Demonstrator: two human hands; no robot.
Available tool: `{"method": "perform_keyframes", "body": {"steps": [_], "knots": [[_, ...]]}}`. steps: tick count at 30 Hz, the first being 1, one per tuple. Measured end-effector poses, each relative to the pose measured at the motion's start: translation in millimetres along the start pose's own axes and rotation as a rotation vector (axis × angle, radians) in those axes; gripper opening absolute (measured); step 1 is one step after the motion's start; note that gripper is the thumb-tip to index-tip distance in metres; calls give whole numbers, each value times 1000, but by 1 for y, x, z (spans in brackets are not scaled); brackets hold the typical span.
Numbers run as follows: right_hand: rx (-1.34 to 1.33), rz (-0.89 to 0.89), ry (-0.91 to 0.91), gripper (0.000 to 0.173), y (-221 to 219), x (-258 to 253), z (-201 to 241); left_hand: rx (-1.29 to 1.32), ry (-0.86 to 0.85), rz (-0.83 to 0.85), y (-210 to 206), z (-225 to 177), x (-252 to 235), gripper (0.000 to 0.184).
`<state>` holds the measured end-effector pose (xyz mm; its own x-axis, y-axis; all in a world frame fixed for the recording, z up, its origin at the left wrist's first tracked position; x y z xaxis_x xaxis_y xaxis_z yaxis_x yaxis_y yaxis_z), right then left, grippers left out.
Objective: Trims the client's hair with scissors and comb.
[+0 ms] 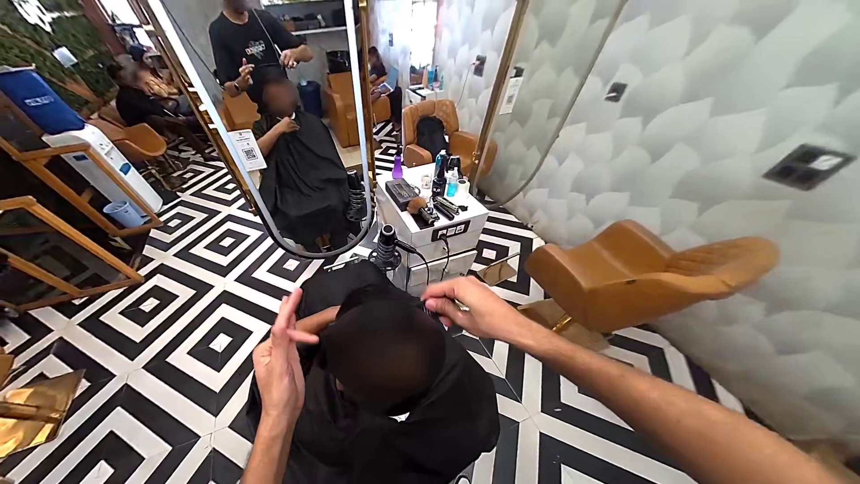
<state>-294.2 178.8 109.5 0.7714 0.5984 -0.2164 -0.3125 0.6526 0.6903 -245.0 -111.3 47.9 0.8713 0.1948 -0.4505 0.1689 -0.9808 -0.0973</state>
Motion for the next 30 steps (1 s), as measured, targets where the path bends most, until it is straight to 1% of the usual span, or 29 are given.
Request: {"method": "perform_keyframes", "body": {"steps": [2, 3, 4, 5, 6, 7, 9, 10, 12, 13, 14, 15, 16, 17, 18, 19, 21, 22, 23, 24, 25, 27, 28, 30], "knots": [[-89, 59, -75, 21, -14, 26, -2, -31, -11, 199, -5, 17, 25, 48], [-143, 90, -147, 21, -23, 38, -6, -80, -55, 330, -16, 17, 37, 44], [-209, 114, -219, 22, -31, 50, -10, -141, -123, 449, -30, 12, 47, 39], [-300, 136, -289, 22, -39, 59, -14, -200, -193, 529, -46, 4, 53, 34], [-421, 148, -360, 23, -47, 68, -18, -250, -253, 565, -61, -6, 57, 33], [-553, 148, -415, 23, -54, 75, -19, -298, -295, 566, -73, -15, 57, 35], [-785, 136, -474, 24, -60, 84, -16, -367, -291, 545, -90, -28, 52, 50], [-860, 106, -482, 26, -58, 86, -12, -382, -275, 530, -93, -32, 48, 52], [-896, -15, -433, 26, -51, 89, -5, -399, -257, 508, -94, -34, 45, 49], [-810, -49, -369, 25, -48, 91, 2, -400, -251, 478, -93, -33, 44, 53], [-644, -31, -288, 27, -48, 94, 10, -387, -216, 505, -93, -30, 46, 61], [-441, 37, -214, 30, -52, 97, 21, -383, -183, 524, -94, -27, 46, 69], [-280, 141, -196, 35, -59, 99, 27, -363, -157, 517, -95, -26, 46, 73], [-198, 226, -216, 41, -66, 101, 26, -345, -134, 519, -96, -26, 46, 68], [-217, 255, -267, 45, -68, 99, 15, -337, -123, 520, -96, -26, 46, 61], [-338, 215, -340, 45, -63, 94, -2, -340, -123, 520, -96, -28, 46, 56], [-722, 83, -489, 37, -45, 81, -40, -374, -138, 523, -96, -29, 46, 53], [-844, 65, -525, 29, -35, 74, -48, -382, -146, 522, -95, -30, 46, 53], [-839, 94, -518, 18, -25, 67, -47, -392, -152, 518, -94, -30, 44, 54], [-706, 169, -466, 19, -17, 61, -37, -396, -157, 514, -93, -31, 42, 54], [-493, 284, -376, 24, -15, 55, -21, -402, -160, 513, -92, -31, 41, 55], [-29, 503, -201, 40, -26, 47, 9, -420, -160, 526, -93, -32, 41, 55], [102, 580, -171, 45, -33, 45, 20, -425, -161, 531, -95, -33, 41, 55], [175, 674, -101, 46, -42, 37, 31, -415, -146, 509, -96, -32, 41, 51]]}}
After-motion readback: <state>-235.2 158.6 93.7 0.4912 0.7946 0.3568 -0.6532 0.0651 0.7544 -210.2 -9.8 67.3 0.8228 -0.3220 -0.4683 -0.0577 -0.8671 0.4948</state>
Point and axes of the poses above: each hand's wrist, its own x-axis away from the middle knuckle, its own y-axis out of the back of the hand, z = x × y, the point moved 9 cm from there along -x, towards the middle knuckle, and after that the axes turned 8 degrees about -x, right-handed, at the moved point
